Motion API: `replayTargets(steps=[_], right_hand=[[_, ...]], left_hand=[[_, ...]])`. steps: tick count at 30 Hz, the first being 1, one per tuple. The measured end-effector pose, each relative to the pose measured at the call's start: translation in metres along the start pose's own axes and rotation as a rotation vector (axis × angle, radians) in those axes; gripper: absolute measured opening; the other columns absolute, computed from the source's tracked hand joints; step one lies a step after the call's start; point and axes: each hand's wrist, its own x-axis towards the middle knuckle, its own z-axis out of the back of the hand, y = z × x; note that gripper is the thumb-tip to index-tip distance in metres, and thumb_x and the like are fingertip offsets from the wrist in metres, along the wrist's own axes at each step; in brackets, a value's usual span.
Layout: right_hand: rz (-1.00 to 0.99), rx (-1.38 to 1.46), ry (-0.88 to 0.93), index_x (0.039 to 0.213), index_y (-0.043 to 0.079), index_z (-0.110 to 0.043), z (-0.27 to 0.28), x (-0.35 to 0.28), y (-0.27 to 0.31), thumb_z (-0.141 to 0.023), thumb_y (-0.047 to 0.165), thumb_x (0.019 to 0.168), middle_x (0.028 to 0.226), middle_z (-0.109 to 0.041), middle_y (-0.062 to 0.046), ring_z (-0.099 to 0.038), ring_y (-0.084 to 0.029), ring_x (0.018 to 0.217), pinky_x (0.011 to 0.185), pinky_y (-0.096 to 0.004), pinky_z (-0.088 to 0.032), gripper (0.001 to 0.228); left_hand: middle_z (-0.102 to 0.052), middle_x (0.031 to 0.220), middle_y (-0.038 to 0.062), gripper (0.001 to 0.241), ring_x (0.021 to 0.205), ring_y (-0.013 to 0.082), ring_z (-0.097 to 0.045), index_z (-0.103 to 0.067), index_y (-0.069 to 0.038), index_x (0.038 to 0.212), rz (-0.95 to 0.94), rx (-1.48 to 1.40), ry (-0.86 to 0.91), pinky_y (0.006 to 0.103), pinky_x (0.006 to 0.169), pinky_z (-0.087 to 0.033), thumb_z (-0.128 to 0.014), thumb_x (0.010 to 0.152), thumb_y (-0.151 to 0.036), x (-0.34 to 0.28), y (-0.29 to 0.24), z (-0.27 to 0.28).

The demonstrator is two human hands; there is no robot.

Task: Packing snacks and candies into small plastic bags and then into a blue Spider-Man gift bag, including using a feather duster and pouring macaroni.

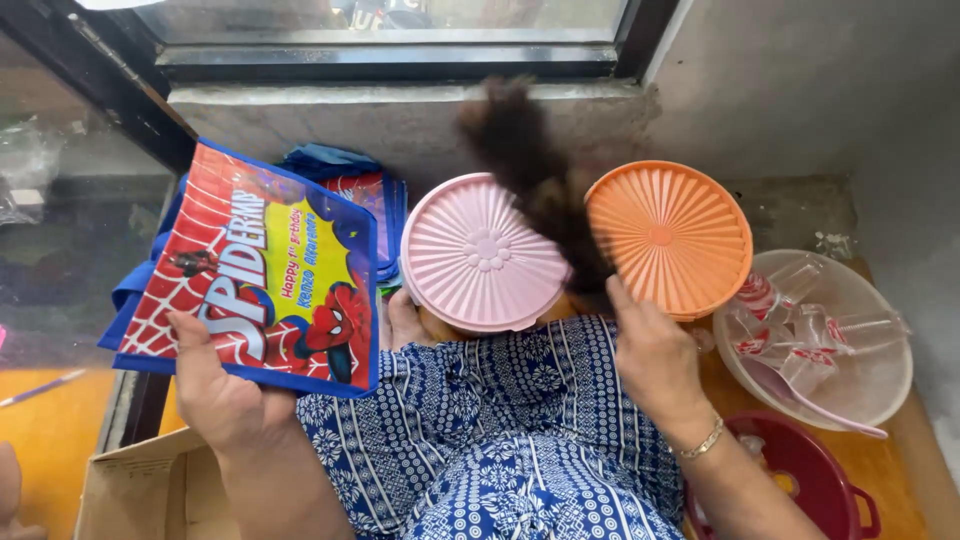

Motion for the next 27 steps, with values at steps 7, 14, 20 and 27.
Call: replayTargets(steps=[7, 14, 20, 27], right_hand=[[0.024, 0.171, 0.327, 0.119, 0.008, -0.046, -0.031, -0.027, -0.001, -0.043, 0.003, 0.075, 0.064, -0.046, -0.006, -0.046, -0.019, 0.046, 0.042, -0.030, -0.041, 0.044], [-0.449, 0.255, -0.117, 0.121, -0.004, -0.047, -0.005, -0.035, -0.078, -0.046, -0.012, 0.080, 0.089, -0.061, -0.021, -0.059, -0.029, 0.072, 0.061, -0.034, -0.049, 0.042], [-0.734, -0.025, 0.156, 0.115, 0.001, -0.055, -0.041, -0.107, -0.159, -0.047, 0.006, 0.081, 0.093, -0.061, -0.021, -0.056, -0.040, 0.076, 0.067, -0.045, -0.044, 0.035], [-0.517, -0.156, 0.439, 0.121, 0.010, -0.047, -0.075, -0.157, -0.131, -0.042, 0.013, 0.078, 0.080, -0.058, -0.014, -0.057, -0.034, 0.065, 0.060, -0.040, -0.047, 0.043]], left_hand=[[-0.060, 0.100, 0.006, 0.041, 0.083, 0.0104, -0.062, -0.045, -0.004, 0.111, 0.024, 0.119, -0.109, 0.0206, 0.074, -0.055, -0.049, 0.080, -0.032, -0.012, 0.002, -0.002], [-0.060, 0.098, 0.002, 0.042, 0.083, 0.0064, -0.062, -0.044, -0.005, 0.112, 0.023, 0.166, -0.092, 0.0175, 0.074, -0.055, -0.049, 0.081, -0.033, -0.023, 0.003, 0.001], [-0.059, 0.104, 0.004, 0.045, 0.092, 0.0099, -0.062, -0.044, -0.005, 0.114, 0.034, 0.120, -0.092, 0.0223, 0.082, -0.055, -0.051, 0.079, -0.032, -0.029, 0.004, -0.001], [-0.061, 0.101, 0.004, 0.044, 0.087, 0.0091, -0.064, -0.046, -0.003, 0.111, 0.021, 0.136, -0.155, 0.0198, 0.080, -0.057, -0.053, 0.077, -0.031, -0.035, 0.006, -0.009]])
